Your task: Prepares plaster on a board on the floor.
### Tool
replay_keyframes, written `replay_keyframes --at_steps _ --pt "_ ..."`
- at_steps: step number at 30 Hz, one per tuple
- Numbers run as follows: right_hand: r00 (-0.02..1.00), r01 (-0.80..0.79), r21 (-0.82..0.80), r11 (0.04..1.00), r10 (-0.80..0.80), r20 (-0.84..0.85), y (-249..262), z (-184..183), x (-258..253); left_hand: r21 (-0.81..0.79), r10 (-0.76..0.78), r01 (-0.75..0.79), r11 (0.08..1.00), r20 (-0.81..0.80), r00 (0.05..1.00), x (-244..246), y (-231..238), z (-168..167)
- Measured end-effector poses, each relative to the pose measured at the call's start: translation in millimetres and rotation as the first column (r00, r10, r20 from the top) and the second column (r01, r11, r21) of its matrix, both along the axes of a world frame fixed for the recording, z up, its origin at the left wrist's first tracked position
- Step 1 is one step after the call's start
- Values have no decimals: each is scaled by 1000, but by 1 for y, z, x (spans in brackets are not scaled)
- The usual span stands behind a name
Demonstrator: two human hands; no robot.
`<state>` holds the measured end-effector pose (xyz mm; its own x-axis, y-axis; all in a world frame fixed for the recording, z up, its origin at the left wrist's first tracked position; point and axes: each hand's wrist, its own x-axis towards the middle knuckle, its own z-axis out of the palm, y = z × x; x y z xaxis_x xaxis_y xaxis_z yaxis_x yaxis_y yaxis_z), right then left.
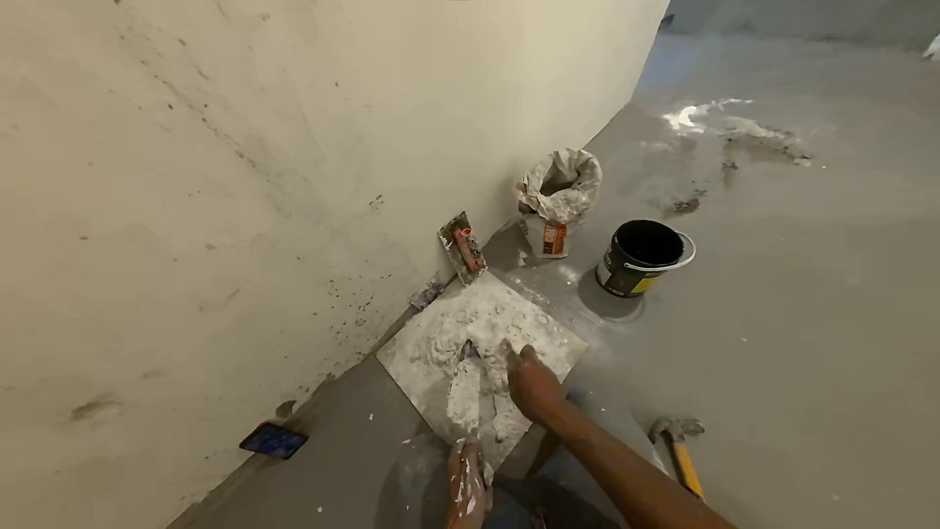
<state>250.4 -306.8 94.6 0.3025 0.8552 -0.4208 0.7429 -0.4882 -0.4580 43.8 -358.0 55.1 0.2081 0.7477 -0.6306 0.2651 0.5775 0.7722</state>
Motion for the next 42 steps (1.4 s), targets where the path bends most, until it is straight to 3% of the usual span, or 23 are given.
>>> replay_keyframes --at_steps 3,7,10,13,15,22,26,29,34,38,42 --pt "997 67 82 994 -70 35 10 -12 2 -43 77 -76 996 33 996 -17 6 1" --pt "997 50 -151 987 -58 -51 5 -66 7 -187 292 -255 949 210 933 -24 18 -11" --pt "982 87 -57 995 -95 -165 -23 -66 3 -399 474 -317 860 393 788 -29 37 -13" --pt "955 110 100 989 -78 -286 -65 -55 -11 -551 556 -205 809 606 569 -43 47 -34" --pt "946 100 167 981 -42 -321 -87 -41 -19 -577 561 -139 805 661 499 -45 52 -42" --pt "944 3 160 987 50 -327 -112 -2 -39 -562 488 8 827 726 484 -32 57 -37" --pt "949 -28 135 990 69 -307 -101 1 -42 -522 395 89 848 736 549 -41 53 -33" --pt "941 -11 99 995 44 -336 -79 2 -40 -511 296 250 822 760 579 -64 50 -27" --pt "932 100 26 995 -84 -352 -11 -31 -19 -507 233 247 826 705 670 -84 34 -8" --pt "913 206 -73 976 -219 -344 22 -67 6 -491 280 212 845 744 607 -84 28 -3" --pt "936 168 18 986 -154 -316 0 -39 5 -519 382 145 842 764 520 -83 33 -14"
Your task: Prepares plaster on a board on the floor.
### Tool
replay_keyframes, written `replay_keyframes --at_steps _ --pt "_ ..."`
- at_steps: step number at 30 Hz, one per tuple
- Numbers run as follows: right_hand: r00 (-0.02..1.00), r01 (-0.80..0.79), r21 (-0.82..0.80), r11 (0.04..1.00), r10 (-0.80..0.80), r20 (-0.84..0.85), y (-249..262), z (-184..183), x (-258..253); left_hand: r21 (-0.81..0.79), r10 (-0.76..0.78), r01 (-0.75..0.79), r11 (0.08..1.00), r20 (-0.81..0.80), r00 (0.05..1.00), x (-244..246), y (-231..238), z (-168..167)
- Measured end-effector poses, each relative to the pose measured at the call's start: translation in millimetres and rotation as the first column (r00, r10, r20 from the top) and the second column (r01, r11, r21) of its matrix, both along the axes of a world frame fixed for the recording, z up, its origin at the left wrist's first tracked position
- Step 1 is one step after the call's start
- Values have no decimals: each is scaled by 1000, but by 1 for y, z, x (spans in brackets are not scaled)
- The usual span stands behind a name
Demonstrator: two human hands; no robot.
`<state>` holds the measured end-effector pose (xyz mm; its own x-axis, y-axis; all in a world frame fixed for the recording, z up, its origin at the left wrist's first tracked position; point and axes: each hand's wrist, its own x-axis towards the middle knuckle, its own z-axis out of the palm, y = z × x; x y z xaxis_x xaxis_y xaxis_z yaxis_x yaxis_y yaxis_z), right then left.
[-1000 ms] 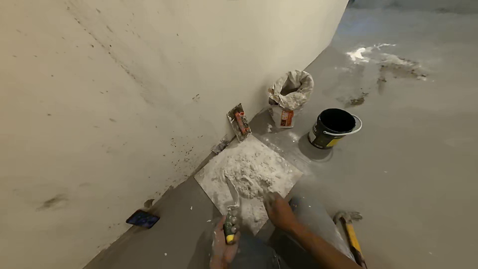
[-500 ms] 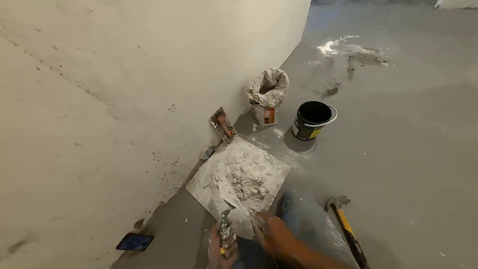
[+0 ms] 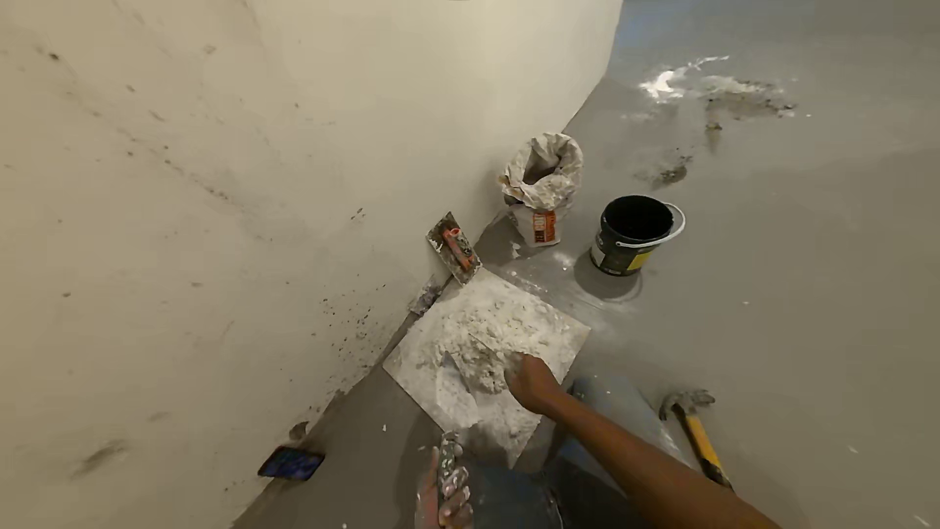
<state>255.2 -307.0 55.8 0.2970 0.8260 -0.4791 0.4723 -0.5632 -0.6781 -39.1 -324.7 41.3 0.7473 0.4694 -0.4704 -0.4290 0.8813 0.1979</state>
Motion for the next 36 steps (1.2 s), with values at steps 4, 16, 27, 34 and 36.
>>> replay_keyframes --at_steps 4,16,27,34,36 --pt "992 -123 71 990 121 42 -48 31 -20 7 46 -46 999 -8 999 16 17 -6" --pt "998 -43 -23 999 44 38 -6 1 9 148 -105 223 963 -557 824 41 -1 18" --pt "929 -187 214 959 102 356 -55 -6 32 349 336 769 535 -924 185 19 29 16" --pt "601 -716 179 675 466 650 -73 2 76 213 342 913 349 -936 88 20 63 38" --pt "558 -752 160 640 487 672 -69 2 82 209 328 926 313 -939 101 26 68 46"
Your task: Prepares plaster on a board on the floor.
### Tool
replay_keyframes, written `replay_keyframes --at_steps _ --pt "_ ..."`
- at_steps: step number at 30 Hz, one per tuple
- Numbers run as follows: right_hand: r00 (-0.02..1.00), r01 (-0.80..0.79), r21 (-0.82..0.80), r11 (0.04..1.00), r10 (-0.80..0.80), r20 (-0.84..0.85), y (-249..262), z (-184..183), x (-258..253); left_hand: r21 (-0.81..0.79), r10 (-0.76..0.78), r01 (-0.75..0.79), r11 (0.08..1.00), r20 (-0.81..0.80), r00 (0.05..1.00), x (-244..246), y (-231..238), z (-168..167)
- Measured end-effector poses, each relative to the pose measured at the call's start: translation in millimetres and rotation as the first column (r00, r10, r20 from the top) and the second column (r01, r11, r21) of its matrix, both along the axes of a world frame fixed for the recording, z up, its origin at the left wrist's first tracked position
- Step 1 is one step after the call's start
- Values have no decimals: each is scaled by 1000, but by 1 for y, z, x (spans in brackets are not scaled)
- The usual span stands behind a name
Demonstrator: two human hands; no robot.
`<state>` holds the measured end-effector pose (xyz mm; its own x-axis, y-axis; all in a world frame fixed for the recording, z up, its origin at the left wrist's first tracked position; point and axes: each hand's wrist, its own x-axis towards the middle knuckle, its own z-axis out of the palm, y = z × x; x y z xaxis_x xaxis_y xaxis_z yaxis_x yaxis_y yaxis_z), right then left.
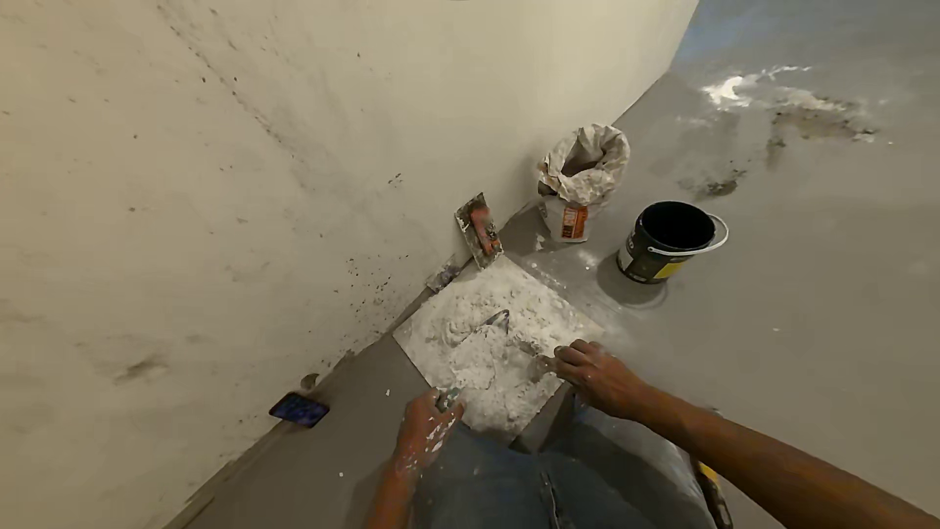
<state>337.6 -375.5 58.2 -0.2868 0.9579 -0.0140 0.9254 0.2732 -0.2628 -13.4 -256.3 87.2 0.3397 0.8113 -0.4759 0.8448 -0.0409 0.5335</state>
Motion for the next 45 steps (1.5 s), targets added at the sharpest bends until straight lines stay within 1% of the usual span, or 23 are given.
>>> replay_keyframes --at_steps 4,7,11,13,15,18,21,23,26,28,31,33,35,36,38,39,41,43,45 --pt "1000 -15 -13 1000 15 -20 9 9 -4 14 -60 60 998 -3 998 16 0 10" --pt "998 -10 -71 997 5 -62 11 8 -13 -2 -116 116 993 -33 993 25 -3 12" --pt "994 -36 -76 996 28 -107 7 3 -15 -11 -182 182 983 -20 983 22 -4 11" --pt "993 -51 -42 998 46 -113 3 0 -15 -29 -217 216 976 -33 976 18 -2 12" --pt "991 -91 24 996 93 -99 0 -6 -13 -54 -310 307 950 -66 948 15 3 13" --pt "977 -207 51 977 209 -34 7 -9 -2 -87 -513 506 858 -102 852 16 14 17" --pt "959 -284 39 958 285 -1 19 1 7 -113 -678 669 734 -174 714 24 21 18" --pt "939 -345 47 937 344 29 29 10 7 -137 -758 748 649 -199 621 32 24 21" --pt "901 -433 56 900 430 51 47 20 6 -168 -827 819 549 -250 503 45 28 32" --pt "884 -467 39 883 466 48 61 26 7 -178 -848 843 508 -277 453 51 32 40" --pt "871 -490 45 871 491 -5 80 23 15 -166 -854 869 467 -341 394 54 38 51" --pt "873 -480 61 875 484 -61 84 18 19 -142 -848 878 456 -369 380 52 42 60" --pt "882 -454 70 888 459 -105 83 16 18 -96 -832 881 464 -390 396 46 47 65" --pt "889 -439 81 895 446 -106 81 14 16 -85 -817 870 485 -399 416 42 49 66" --pt "913 -378 81 922 386 -128 76 14 16 -54 -763 823 565 -415 496 31 52 66" --pt "931 -317 82 945 326 -162 73 15 18 -44 -719 780 624 -423 552 26 53 67" --pt "959 -156 62 986 166 -228 62 26 22 14 -590 660 751 -435 680 15 54 69" --pt "971 -4 128 992 34 -236 48 28 22 122 -431 519 846 -418 800 2 51 63" --pt "959 150 170 974 -101 -266 31 23 12 211 -258 337 918 -329 908 -6 43 51"
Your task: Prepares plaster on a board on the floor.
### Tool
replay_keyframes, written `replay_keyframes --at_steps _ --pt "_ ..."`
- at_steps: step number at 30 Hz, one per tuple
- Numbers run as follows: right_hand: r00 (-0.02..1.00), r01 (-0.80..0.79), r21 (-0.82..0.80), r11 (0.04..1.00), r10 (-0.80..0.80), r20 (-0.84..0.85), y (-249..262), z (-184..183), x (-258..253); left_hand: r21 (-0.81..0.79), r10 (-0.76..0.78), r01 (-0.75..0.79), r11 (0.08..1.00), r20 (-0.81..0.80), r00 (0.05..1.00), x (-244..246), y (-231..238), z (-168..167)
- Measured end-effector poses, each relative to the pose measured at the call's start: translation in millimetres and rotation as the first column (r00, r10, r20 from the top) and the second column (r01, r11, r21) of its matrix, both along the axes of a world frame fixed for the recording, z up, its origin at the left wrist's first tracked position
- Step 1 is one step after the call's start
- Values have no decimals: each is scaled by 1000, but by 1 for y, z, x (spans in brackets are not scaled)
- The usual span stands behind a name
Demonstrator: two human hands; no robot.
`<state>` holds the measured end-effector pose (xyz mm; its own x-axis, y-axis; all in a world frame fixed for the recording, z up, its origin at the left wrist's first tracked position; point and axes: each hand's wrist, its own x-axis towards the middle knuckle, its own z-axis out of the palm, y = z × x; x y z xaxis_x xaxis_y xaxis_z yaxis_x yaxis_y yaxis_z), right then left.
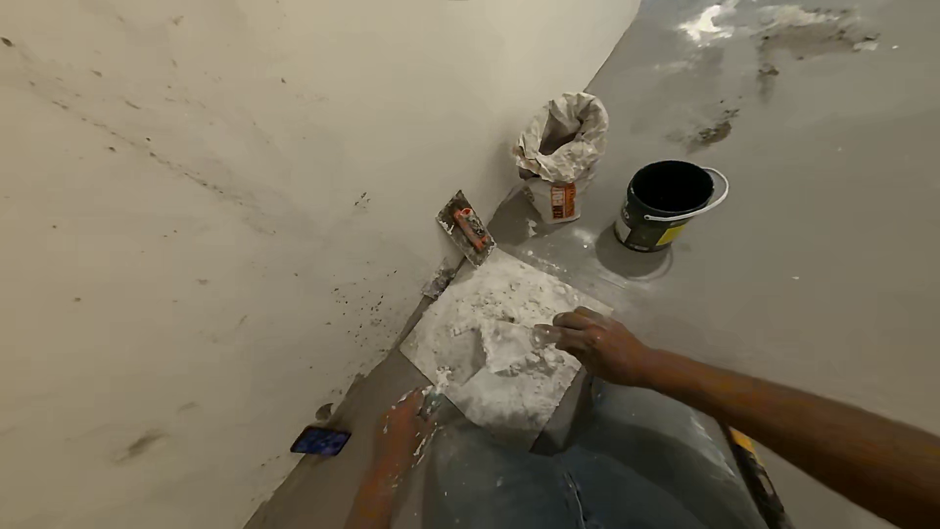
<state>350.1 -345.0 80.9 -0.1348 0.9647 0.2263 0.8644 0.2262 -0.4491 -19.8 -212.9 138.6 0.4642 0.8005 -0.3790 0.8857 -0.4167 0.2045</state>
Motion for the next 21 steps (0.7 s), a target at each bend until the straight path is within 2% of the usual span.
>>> replay_keyframes --at_steps 4,8,12,17,18,21 --pt "948 274 -123 954 -289 -133 -30 -12 -42 -21 304 -313 950 301 904 10 -23 -29" --pt "888 419 -112 901 -433 -156 -46 -23 -87 -108 482 -485 868 418 770 41 -52 -39" --pt "867 472 -118 874 -484 -116 -43 -25 -119 -200 553 -521 829 427 716 72 -83 -39" --pt "829 481 -396 782 -553 -86 -5 2 -113 -291 535 -453 842 355 766 89 -125 -46" --pt "827 478 -394 785 -554 -99 0 5 -106 -297 535 -451 842 348 770 86 -129 -50" --pt "833 492 -244 835 -534 -147 -6 6 -88 -311 574 -488 816 339 745 68 -124 -60"
